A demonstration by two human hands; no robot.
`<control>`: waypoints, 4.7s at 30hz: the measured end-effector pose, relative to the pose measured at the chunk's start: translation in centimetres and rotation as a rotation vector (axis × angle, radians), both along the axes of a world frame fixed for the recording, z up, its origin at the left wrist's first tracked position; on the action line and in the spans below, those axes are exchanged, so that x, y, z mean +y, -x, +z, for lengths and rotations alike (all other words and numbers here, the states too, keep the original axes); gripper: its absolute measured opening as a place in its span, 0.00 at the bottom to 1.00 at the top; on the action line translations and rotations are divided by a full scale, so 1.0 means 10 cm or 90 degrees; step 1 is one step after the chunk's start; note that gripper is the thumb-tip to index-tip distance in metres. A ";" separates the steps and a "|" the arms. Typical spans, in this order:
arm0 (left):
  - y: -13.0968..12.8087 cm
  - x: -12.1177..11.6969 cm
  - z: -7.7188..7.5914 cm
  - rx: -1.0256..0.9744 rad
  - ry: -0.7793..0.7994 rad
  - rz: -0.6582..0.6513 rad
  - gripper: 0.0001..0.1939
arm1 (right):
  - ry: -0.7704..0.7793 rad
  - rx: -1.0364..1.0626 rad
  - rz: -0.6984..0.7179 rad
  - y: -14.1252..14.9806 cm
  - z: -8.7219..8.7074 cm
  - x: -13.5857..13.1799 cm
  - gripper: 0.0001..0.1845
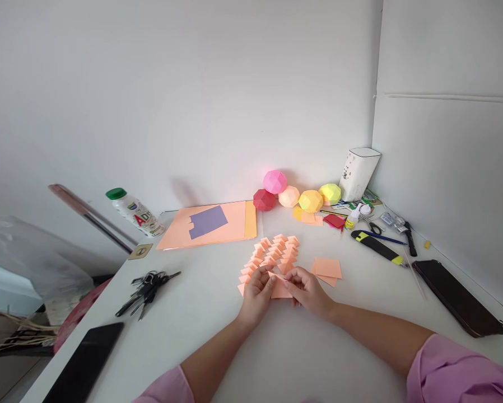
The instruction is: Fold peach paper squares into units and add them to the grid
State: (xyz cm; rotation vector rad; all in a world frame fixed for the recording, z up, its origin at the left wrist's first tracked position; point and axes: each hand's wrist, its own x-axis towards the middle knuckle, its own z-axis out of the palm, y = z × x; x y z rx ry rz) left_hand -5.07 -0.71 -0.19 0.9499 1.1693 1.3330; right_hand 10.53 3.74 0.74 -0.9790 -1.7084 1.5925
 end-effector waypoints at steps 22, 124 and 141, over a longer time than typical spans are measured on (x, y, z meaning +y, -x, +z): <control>0.00 0.01 0.04 -0.101 -0.045 -0.058 0.12 | 0.002 0.022 0.012 -0.03 -0.05 0.03 0.11; 0.07 -0.01 0.01 -0.023 -0.017 -0.100 0.18 | -0.029 0.026 0.022 -0.04 -0.13 0.05 0.13; 0.06 -0.01 0.01 -0.034 -0.016 -0.087 0.18 | -0.035 0.019 0.024 -0.03 -0.10 0.04 0.13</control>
